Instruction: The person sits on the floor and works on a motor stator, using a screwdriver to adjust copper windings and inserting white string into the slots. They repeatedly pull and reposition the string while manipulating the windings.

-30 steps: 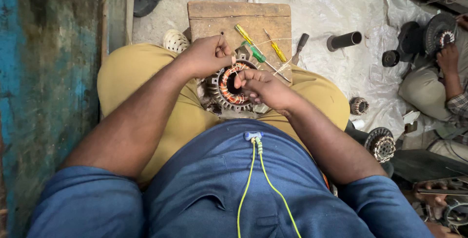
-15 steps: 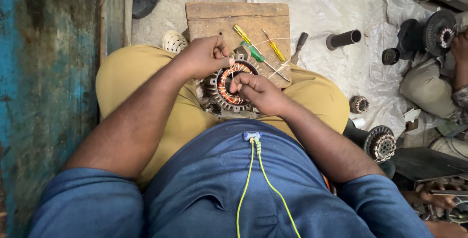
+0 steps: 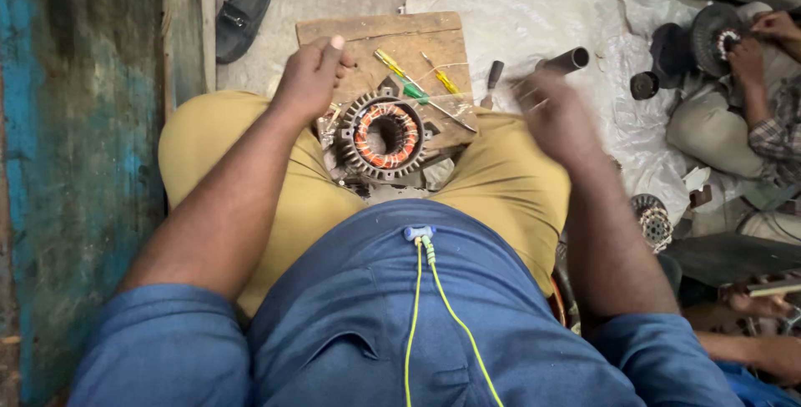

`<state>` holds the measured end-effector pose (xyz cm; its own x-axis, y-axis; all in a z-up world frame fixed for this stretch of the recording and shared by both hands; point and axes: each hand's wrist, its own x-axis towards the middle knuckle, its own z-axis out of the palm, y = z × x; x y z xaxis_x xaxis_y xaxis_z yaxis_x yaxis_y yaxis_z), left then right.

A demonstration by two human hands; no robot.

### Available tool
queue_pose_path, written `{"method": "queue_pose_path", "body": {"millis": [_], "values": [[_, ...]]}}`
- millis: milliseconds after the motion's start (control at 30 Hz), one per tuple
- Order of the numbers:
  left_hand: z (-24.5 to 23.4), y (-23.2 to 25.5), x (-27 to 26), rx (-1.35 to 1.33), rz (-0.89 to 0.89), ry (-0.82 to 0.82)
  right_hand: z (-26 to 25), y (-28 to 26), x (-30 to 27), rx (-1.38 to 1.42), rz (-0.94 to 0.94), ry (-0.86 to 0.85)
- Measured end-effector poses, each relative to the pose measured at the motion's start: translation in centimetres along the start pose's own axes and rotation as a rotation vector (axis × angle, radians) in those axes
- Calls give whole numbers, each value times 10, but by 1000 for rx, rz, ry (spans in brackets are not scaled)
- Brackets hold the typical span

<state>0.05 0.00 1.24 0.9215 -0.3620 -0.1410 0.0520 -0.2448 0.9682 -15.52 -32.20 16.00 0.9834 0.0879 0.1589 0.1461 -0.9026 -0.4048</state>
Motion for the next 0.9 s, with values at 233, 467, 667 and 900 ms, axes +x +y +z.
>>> {"method": "queue_pose_path", "body": {"millis": [233,467,667,900], "values": [[4,33,-29,-205,383,39,-27,-3,-24,135,188,295],[33,53,-65,-565,271,-399,30,-83,-14,331,-71,81],[26,43,-45,-762,-18,-492,46,-90,16,128,-107,-54],[21,31,-22,-374,89,-374,59,-77,12,129,-132,34]]}}
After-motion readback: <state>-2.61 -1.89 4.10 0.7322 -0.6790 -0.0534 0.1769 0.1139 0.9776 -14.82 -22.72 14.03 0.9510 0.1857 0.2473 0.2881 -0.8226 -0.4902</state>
